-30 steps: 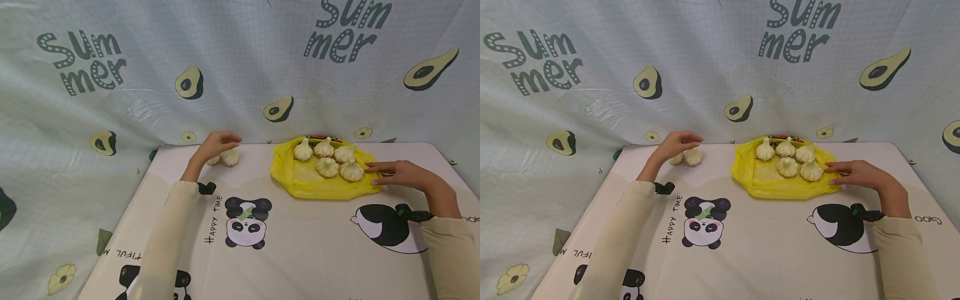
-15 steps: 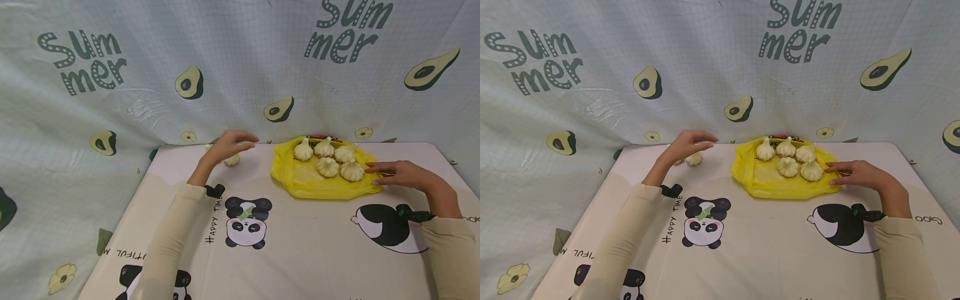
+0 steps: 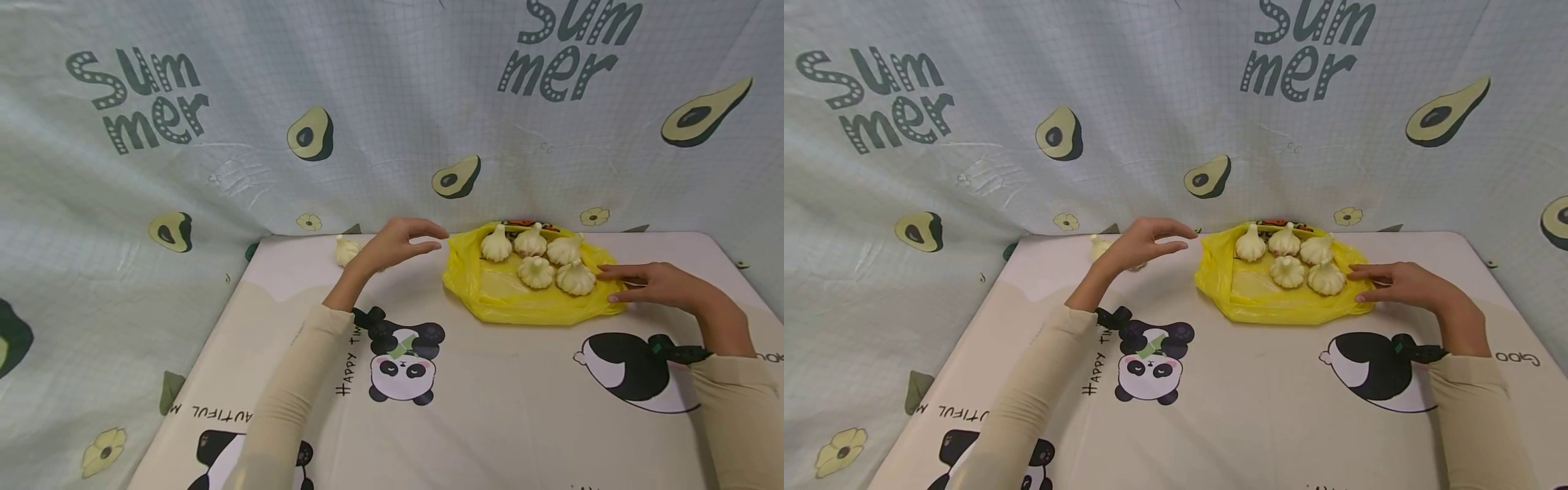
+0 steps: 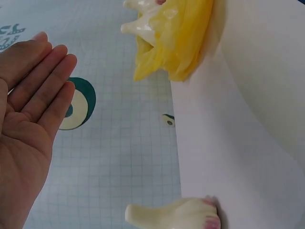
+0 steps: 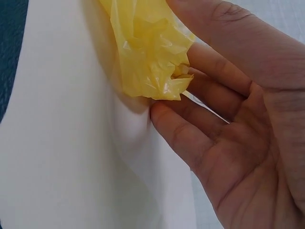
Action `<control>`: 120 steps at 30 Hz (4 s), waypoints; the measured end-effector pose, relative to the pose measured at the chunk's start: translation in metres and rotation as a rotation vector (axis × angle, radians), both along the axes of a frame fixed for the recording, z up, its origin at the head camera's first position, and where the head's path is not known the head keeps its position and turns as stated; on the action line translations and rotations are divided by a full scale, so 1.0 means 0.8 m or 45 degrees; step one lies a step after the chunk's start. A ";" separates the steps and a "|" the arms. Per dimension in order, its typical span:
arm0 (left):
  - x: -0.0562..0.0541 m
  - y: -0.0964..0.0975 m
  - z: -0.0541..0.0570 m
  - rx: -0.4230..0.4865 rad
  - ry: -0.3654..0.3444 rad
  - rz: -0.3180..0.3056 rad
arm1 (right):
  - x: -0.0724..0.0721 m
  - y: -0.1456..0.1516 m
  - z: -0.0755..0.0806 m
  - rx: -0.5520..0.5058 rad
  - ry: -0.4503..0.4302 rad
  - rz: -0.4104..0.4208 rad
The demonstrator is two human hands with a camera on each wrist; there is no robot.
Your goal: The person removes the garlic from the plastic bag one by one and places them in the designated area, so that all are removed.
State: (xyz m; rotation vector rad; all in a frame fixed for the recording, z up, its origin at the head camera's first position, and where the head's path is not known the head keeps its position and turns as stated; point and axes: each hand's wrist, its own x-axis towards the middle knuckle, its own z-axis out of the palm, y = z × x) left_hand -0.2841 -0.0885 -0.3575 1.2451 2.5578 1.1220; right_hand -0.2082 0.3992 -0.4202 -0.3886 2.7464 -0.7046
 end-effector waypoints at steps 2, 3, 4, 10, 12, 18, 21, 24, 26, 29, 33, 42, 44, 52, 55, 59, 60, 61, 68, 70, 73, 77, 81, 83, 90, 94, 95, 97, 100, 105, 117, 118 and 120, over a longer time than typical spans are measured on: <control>0.001 0.004 -0.001 0.011 0.002 -0.015 | -0.001 0.000 -0.001 -0.002 0.002 -0.003; 0.001 0.005 -0.001 0.013 0.008 -0.020 | -0.001 0.000 -0.001 -0.006 0.004 -0.003; 0.002 0.007 -0.001 0.014 0.013 -0.023 | -0.002 0.001 -0.002 -0.006 0.004 -0.006; 0.008 0.021 -0.003 0.048 0.007 -0.051 | 0.001 0.012 -0.009 -0.126 -0.072 -0.053; 0.010 0.026 -0.004 0.047 0.001 -0.063 | 0.003 0.017 -0.011 -0.196 -0.108 -0.081; 0.012 0.043 -0.011 0.034 0.017 -0.090 | 0.010 0.019 -0.012 -0.290 -0.120 -0.106; 0.011 0.052 -0.014 0.045 0.023 -0.106 | 0.010 0.014 -0.010 -0.271 -0.102 -0.102; 0.011 0.062 -0.017 0.056 0.006 -0.118 | 0.011 0.012 -0.009 -0.232 -0.083 -0.099; 0.012 0.070 -0.019 0.054 -0.010 -0.117 | 0.013 0.012 -0.009 -0.219 -0.065 -0.096; 0.014 0.078 -0.021 0.043 -0.032 -0.116 | 0.016 0.015 -0.010 -0.216 -0.034 -0.093; 0.017 0.086 -0.019 0.025 -0.036 -0.115 | 0.016 0.014 -0.012 -0.235 -0.026 -0.091; 0.010 0.104 -0.014 -0.008 -0.057 -0.026 | 0.010 0.012 -0.018 -0.291 -0.093 -0.093; 0.005 0.108 -0.016 0.000 -0.061 -0.007 | 0.010 0.014 -0.019 -0.292 -0.096 -0.094; -0.024 0.125 -0.028 0.001 -0.059 0.043 | 0.014 0.015 -0.016 -0.311 -0.091 -0.097; -0.037 0.130 -0.032 -0.024 -0.080 0.038 | 0.016 0.013 -0.015 -0.323 -0.103 -0.103; -0.057 0.136 -0.035 -0.079 -0.123 0.020 | 0.014 0.013 -0.016 -0.308 -0.112 -0.111; -0.061 0.137 -0.035 -0.103 -0.132 0.010 | 0.014 0.013 -0.017 -0.293 -0.107 -0.114; -0.066 0.138 -0.035 -0.128 -0.140 -0.002 | 0.013 0.013 -0.018 -0.280 -0.102 -0.117; -0.083 0.150 -0.021 -0.288 -0.185 -0.113 | 0.013 0.014 -0.021 -0.282 -0.097 -0.120; -0.086 0.155 -0.016 -0.329 -0.165 -0.150 | 0.014 0.014 -0.021 -0.287 -0.092 -0.120; -0.088 0.162 -0.009 -0.373 -0.122 -0.211 | 0.016 0.013 -0.022 -0.316 -0.096 -0.119; -0.089 0.167 -0.003 -0.409 -0.094 -0.255 | 0.016 0.012 -0.023 -0.303 -0.096 -0.119; -0.087 0.169 -0.003 -0.392 -0.110 -0.259 | 0.017 0.011 -0.022 -0.255 -0.082 -0.121; -0.086 0.170 -0.005 -0.374 -0.118 -0.258 | 0.017 0.011 -0.021 -0.256 -0.080 -0.117; -0.086 0.172 -0.016 -0.379 -0.110 -0.272 | 0.020 0.013 -0.022 -0.229 -0.062 -0.117; -0.084 0.171 -0.014 -0.386 -0.112 -0.257 | 0.019 0.014 -0.022 -0.232 -0.044 -0.104; -0.084 0.171 -0.014 -0.392 -0.109 -0.256 | 0.020 0.014 -0.022 -0.242 -0.041 -0.101; -0.084 0.170 -0.015 -0.402 -0.110 -0.254 | 0.019 0.014 -0.022 -0.237 -0.037 -0.109; -0.083 0.169 -0.021 -0.401 -0.100 -0.274 | 0.017 0.013 -0.022 -0.229 -0.040 -0.121; -0.077 0.168 -0.029 -0.346 -0.069 -0.318 | 0.015 0.010 -0.021 -0.243 -0.069 -0.124; -0.035 0.148 -0.018 -0.221 -0.046 -0.384 | 0.013 0.008 -0.015 -0.255 -0.086 -0.113; -0.033 0.145 -0.016 -0.213 -0.043 -0.372 | 0.013 0.008 -0.016 -0.252 -0.087 -0.113; -0.028 0.137 -0.013 -0.201 -0.034 -0.344 | 0.013 0.007 -0.017 -0.247 -0.082 -0.114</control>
